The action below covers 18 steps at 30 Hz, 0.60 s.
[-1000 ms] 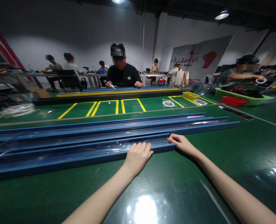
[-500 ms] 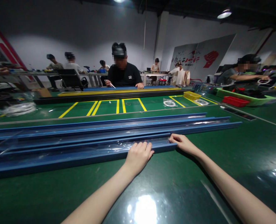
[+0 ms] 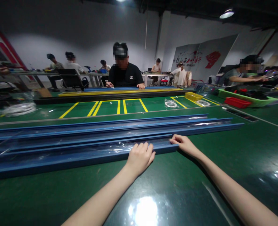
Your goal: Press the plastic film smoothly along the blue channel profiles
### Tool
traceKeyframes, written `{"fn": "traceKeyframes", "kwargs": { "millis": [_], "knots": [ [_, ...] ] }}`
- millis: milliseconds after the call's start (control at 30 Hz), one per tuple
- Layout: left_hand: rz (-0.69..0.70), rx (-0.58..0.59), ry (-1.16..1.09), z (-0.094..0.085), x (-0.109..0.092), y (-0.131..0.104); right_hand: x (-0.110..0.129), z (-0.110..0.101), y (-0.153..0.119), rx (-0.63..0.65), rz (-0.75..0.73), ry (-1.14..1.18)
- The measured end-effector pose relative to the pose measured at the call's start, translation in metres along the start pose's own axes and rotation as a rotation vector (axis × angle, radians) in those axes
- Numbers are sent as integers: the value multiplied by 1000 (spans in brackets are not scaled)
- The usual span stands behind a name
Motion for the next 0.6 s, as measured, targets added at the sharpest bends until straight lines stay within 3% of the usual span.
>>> {"fn": "traceKeyframes", "kwargs": {
  "millis": [233,600],
  "knots": [
    [-36,16,1,-1,0,1,2,-3,0,-38,2,90],
    [-74,26,-1,0,1,2,4,-3,-1,24,-2,192]
  ]
}}
Point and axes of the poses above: each hand's wrist, its own y-axis towards the middle knuckle, its own z-axis out of the palm, x = y × z, the point moved 3 cm from there along y, towards the middle knuckle
